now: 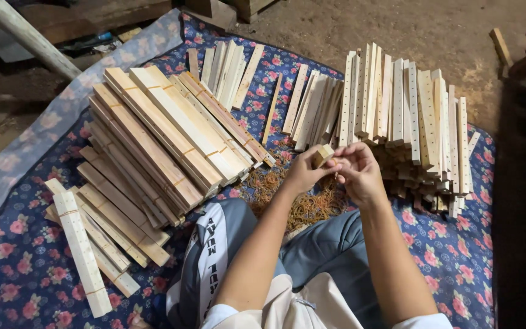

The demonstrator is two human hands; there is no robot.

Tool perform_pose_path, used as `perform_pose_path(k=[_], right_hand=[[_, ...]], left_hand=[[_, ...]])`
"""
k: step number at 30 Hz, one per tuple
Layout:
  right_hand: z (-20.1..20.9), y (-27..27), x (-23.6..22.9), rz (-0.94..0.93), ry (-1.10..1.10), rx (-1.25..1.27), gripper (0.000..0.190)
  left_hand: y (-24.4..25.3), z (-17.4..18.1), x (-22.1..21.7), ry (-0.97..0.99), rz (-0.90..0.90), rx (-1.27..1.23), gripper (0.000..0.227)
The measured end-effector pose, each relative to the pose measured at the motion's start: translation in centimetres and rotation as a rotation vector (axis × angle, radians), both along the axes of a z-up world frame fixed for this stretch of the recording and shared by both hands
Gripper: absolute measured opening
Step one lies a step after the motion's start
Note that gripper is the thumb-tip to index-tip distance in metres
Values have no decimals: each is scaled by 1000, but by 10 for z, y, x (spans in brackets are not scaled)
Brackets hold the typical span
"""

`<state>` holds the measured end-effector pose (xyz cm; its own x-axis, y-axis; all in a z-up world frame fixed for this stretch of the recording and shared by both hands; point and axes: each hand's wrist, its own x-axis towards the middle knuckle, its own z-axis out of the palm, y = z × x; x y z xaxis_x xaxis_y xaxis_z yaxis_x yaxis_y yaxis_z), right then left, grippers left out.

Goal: Bundling wooden slats together using rubber bands

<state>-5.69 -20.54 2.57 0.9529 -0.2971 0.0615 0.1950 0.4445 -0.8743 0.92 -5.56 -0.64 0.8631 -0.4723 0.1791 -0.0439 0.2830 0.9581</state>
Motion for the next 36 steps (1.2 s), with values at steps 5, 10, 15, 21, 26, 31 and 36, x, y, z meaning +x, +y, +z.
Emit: perform_pose_path(k=[5,10,15,21,26,31,36], right_hand=[[7,1,-12,50,12,60,36],[3,-2,-14,8,70,9,34],[-4,-33,-13,40,156,-86,14],[95,-11,-9,36,-31,-665,65],[72,0,26,121,6,-1375,55],[53,-13,27,164,108,-1337,64],[7,-21,17,16,-147,-1528,78]], left_hand=[[5,7,2,23,-87,19,36],[-10,0,3,8,-149,109,52],[-11,-1,14,-38,-160,259,51],[-5,32,13,0,-202,337,39],[-47,-31,27,384,-292,211,25],[-21,-1,4,-173,-174,662,64],[-7,26,29,37,-3,502,58]])
